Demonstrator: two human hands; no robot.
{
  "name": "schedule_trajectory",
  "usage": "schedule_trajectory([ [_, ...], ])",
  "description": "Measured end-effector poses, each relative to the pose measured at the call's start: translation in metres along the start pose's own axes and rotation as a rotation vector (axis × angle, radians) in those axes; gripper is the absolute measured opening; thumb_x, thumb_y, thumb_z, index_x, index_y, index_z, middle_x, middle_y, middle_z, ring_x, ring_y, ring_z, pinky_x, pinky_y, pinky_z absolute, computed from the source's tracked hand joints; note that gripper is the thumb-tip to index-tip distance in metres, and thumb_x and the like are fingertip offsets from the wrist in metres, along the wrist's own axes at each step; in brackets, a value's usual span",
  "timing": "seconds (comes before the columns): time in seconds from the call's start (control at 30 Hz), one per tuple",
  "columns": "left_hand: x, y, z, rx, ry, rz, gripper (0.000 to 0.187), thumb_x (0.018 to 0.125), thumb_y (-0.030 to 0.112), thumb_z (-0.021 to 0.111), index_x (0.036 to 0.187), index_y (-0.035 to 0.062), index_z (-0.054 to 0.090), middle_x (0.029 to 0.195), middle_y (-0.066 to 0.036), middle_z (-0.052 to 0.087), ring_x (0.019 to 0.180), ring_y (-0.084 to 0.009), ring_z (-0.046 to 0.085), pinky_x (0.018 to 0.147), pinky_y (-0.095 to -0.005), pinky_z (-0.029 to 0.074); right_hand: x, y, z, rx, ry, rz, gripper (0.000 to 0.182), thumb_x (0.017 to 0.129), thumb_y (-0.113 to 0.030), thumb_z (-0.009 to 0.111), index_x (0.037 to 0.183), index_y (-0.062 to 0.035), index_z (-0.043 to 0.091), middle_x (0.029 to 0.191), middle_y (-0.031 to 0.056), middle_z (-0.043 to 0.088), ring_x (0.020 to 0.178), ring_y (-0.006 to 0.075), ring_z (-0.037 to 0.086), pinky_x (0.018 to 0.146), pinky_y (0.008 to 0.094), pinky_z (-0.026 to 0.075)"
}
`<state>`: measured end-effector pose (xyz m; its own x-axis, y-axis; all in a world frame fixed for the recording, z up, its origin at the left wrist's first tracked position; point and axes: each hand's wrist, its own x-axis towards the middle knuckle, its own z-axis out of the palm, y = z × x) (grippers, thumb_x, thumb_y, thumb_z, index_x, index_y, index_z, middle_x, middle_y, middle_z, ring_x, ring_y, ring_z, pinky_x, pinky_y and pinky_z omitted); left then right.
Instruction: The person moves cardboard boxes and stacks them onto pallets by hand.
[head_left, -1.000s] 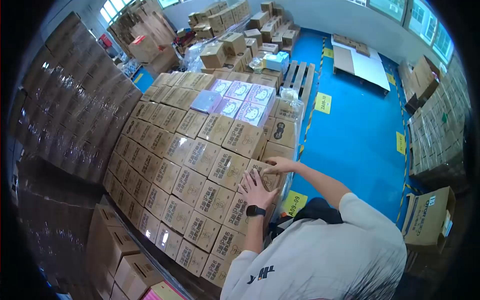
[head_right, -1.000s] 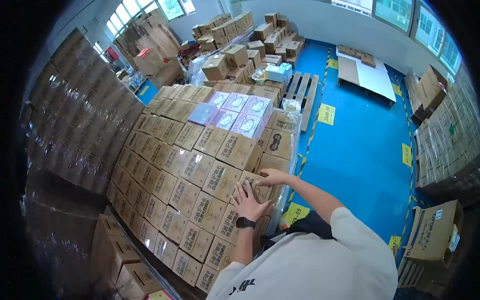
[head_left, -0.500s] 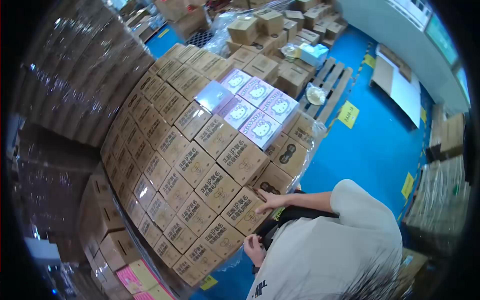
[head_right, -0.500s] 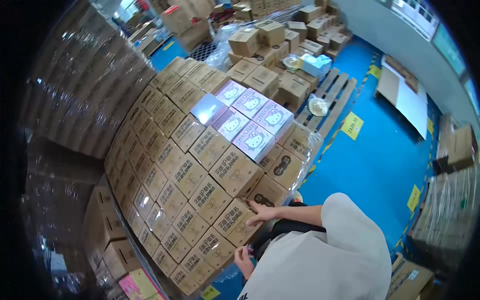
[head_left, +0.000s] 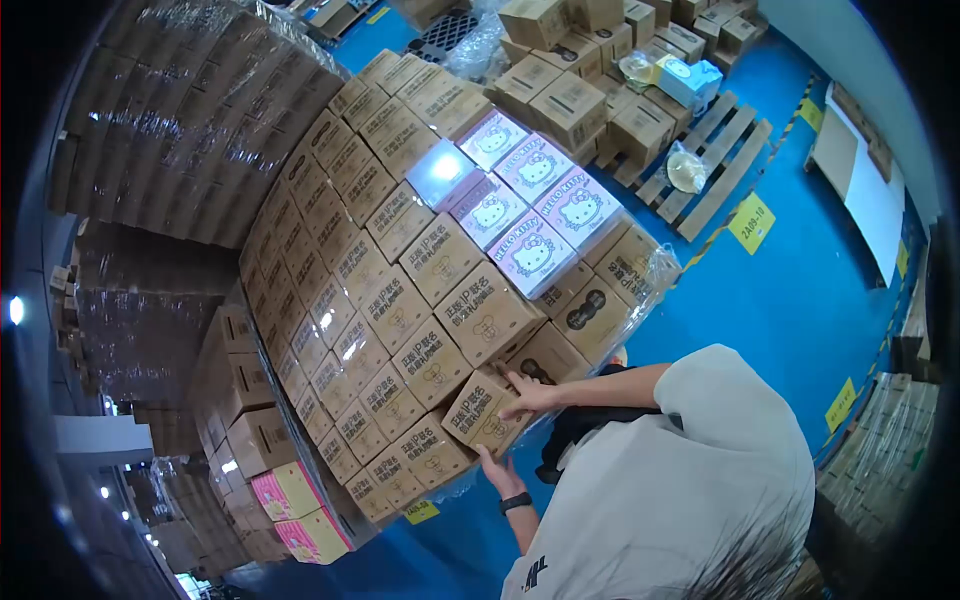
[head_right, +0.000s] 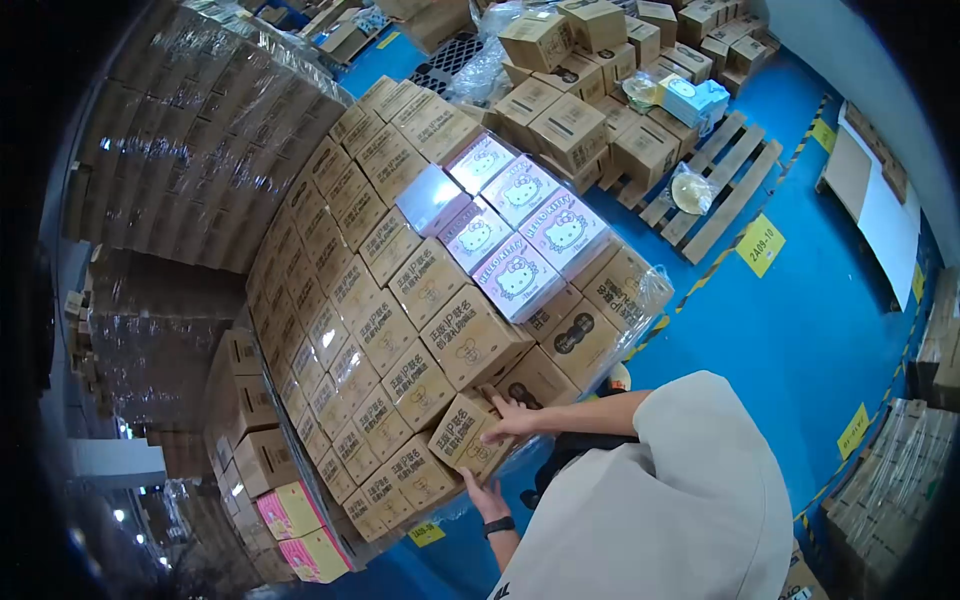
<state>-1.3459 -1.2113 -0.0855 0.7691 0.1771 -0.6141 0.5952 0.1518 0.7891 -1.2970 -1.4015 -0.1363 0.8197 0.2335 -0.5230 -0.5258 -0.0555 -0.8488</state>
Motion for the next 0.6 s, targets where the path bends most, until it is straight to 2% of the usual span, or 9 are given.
schedule_trajectory([
  [0.07,0.001,-0.007,-0.001,0.018,0.037,-0.013,0.065,0.091,0.058,0.047,0.135,0.0111,0.042,0.131,-0.005,0.048,0.119,-0.0191,0.042,0.100,-0.0413,0.029,-0.002,-0.003,0.004,-0.037,0.031,0.065,0.123,0.062,-0.059,0.074,0.149,-0.0117,0.001,0.145,0.0319,0.021,0.132,0.0486,0.023,0.109,0.0480,0.023],
  [0.17,-0.008,-0.011,0.007,0.023,-0.026,-0.056,0.064,0.090,0.058,0.047,0.133,0.0107,0.043,0.129,-0.005,0.049,0.115,-0.0187,0.043,0.099,-0.0407,0.030,-0.001,0.006,-0.007,-0.077,-0.018,0.005,0.121,0.063,-0.057,0.073,0.150,-0.0152,0.000,0.144,0.0318,0.021,0.131,0.0507,0.022,0.107,0.0501,0.025],
  [0.27,-0.032,-0.012,0.020,0.115,-0.121,-0.028,0.060,0.092,0.054,0.049,0.132,0.0101,0.044,0.127,-0.005,0.050,0.113,-0.0178,0.044,0.097,-0.0394,0.031,-0.042,-0.016,-0.046,0.006,-0.082,-0.028,0.124,0.061,-0.059,0.072,0.150,-0.0145,-0.001,0.144,0.0318,0.022,0.132,0.0503,0.021,0.107,0.0500,0.024],
  [0.3,-0.034,-0.015,0.024,0.158,-0.142,0.011,0.057,0.093,0.052,0.049,0.131,0.0098,0.044,0.126,-0.004,0.050,0.113,-0.0172,0.044,0.097,-0.0384,0.031,-0.048,-0.011,-0.053,-0.128,0.000,-0.063,0.116,0.068,-0.047,0.074,0.150,-0.0135,-0.002,0.143,0.0272,0.027,0.131,0.0388,0.031,0.104,0.0458,0.032],
  [0.33,-0.042,-0.011,0.032,0.198,-0.160,0.048,0.054,0.094,0.049,0.049,0.131,0.0096,0.045,0.126,-0.004,0.051,0.113,-0.0166,0.044,0.096,-0.0374,0.031,-0.061,-0.013,-0.064,0.032,-0.027,-0.167,0.113,0.071,-0.041,0.074,0.150,-0.0138,-0.002,0.143,0.0245,0.029,0.129,0.0338,0.034,0.101,0.0430,0.035],
  [0.4,-0.054,-0.001,0.054,0.173,-0.312,0.020,0.040,0.096,0.033,0.052,0.125,0.0052,0.048,0.118,-0.004,0.055,0.105,-0.0146,0.050,0.090,-0.0295,0.037,-0.098,-0.019,-0.092,0.348,-0.083,-0.372,0.107,0.076,-0.029,0.073,0.150,-0.0144,-0.002,0.142,0.0191,0.032,0.124,0.0238,0.041,0.097,0.0374,0.041],
  [0.47,-0.059,0.003,0.075,0.218,-0.474,-0.008,0.035,0.096,0.026,0.054,0.121,0.0023,0.049,0.114,-0.006,0.057,0.101,-0.0141,0.052,0.087,-0.0273,0.039,-0.136,-0.026,-0.122,0.475,-0.102,-0.279,0.105,0.079,-0.024,0.072,0.150,-0.0123,-0.005,0.151,0.0127,0.021,0.136,0.0230,0.026,0.107,0.0377,0.032],
  [0.5,-0.048,-0.008,0.085,0.315,-0.525,0.078,0.034,0.094,0.022,0.058,0.117,-0.0019,0.050,0.108,-0.008,0.059,0.098,-0.0144,0.055,0.086,-0.0273,0.042,-0.153,-0.030,-0.138,0.477,-0.080,-0.265,0.105,0.080,-0.025,0.072,0.150,-0.0132,-0.005,0.151,0.0126,0.021,0.136,0.0235,0.027,0.107,0.0377,0.032],
  [0.6,-0.062,0.001,0.148,0.390,-0.724,0.068,0.034,0.091,0.021,0.062,0.113,-0.0037,0.053,0.108,-0.008,0.060,0.100,-0.0139,0.055,0.090,-0.0277,0.041,-0.200,-0.037,-0.184,0.396,0.092,-0.185,0.102,0.080,-0.025,0.071,0.151,-0.0158,-0.002,0.150,0.0121,0.022,0.135,0.0238,0.027,0.106,0.0383,0.033],
])
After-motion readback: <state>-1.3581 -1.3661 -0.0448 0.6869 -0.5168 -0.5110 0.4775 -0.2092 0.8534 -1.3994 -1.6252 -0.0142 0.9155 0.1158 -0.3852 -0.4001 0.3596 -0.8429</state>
